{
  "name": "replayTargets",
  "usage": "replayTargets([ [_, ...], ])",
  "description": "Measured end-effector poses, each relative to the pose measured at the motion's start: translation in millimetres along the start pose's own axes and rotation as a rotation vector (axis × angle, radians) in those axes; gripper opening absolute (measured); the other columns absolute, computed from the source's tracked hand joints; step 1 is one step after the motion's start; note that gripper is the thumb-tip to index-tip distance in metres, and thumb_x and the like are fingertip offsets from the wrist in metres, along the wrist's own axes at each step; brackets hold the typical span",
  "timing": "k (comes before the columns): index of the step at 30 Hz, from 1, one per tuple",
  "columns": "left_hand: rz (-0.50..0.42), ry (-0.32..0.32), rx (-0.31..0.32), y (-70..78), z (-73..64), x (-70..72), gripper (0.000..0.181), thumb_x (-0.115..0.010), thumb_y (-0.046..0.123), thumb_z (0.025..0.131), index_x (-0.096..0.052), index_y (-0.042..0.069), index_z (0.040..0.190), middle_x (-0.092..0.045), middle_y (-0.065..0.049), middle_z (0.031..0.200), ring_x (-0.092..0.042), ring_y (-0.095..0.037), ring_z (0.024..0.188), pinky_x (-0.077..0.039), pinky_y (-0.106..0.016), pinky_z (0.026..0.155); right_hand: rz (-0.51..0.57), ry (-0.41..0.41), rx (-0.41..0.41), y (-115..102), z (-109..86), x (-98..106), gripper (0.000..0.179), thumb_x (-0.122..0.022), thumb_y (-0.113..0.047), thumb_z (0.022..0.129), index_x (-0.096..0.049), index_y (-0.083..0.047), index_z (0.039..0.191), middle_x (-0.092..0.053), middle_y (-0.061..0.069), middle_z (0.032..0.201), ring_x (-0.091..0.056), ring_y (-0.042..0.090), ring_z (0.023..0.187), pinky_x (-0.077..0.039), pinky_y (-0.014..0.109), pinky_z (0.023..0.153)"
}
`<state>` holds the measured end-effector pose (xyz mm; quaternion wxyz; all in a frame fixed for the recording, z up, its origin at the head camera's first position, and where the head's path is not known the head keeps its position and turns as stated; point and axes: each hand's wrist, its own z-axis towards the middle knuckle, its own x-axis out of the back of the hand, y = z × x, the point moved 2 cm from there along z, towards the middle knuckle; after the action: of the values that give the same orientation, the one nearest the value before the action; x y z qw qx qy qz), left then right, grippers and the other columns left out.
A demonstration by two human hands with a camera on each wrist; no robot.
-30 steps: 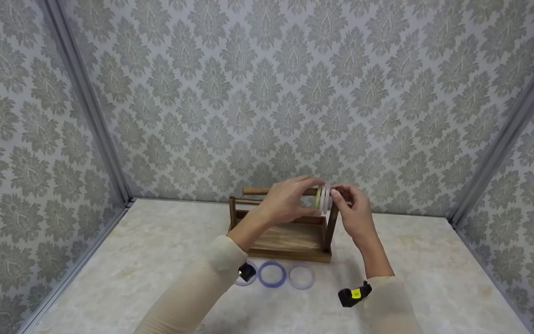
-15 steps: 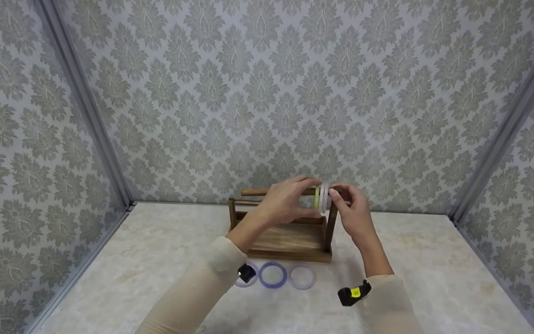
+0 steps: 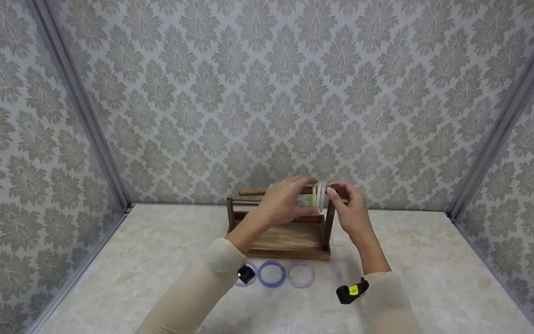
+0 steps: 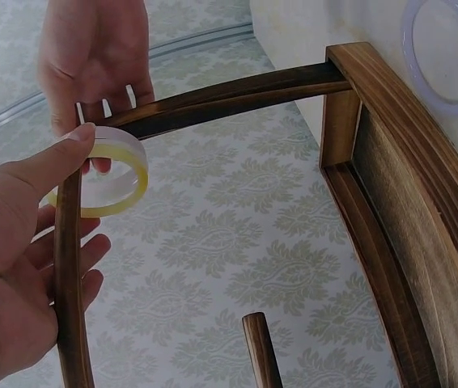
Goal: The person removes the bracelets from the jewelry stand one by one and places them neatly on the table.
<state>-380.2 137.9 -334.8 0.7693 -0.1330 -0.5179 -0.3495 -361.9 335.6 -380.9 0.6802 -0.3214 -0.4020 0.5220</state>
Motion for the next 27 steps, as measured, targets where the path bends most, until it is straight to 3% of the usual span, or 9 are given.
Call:
replayTargets([
  [7,0.004,-0.004,0.017,1.0,-3.4,-3.0,0.070,-0.083,0.054,0.090,-0.056,0.027,0.149,-0.066,0.007,0.138,-0.067,-0.014,0.115,-0.056,-0.037,0.093,-0.005,-0.001,-0.013,1.8,-4.5,-0.6,0.045,-0.059,-0.030,0.110,-0.058,0.006,0.137,-0.066,0.011,0.119,-0.065,0.018,0.102,-0.056,0.025,0.085],
  [14,-0.023,-0.031,0.056,1.6,-2.4,0.6,0.070,-0.082,0.055,0.090,-0.057,0.026,0.148,-0.066,0.007,0.136,-0.066,-0.014,0.115,-0.056,-0.037,0.095,-0.015,-0.016,-0.026,-1.1,-4.0,0.9,0.048,-0.059,-0.033,0.110,-0.057,0.006,0.138,-0.067,0.003,0.118,-0.064,0.018,0.106,-0.056,0.025,0.088],
  [27,-0.117,-0.036,-0.009,-9.6,-7.7,15.1,0.073,-0.085,0.049,0.089,-0.057,0.017,0.148,-0.066,0.000,0.138,-0.065,-0.016,0.115,-0.054,-0.033,0.097,0.005,-0.001,-0.054,-4.6,-0.4,0.8,0.045,-0.060,-0.030,0.110,-0.057,0.006,0.136,-0.067,-0.001,0.117,-0.064,0.013,0.108,-0.055,0.023,0.090],
])
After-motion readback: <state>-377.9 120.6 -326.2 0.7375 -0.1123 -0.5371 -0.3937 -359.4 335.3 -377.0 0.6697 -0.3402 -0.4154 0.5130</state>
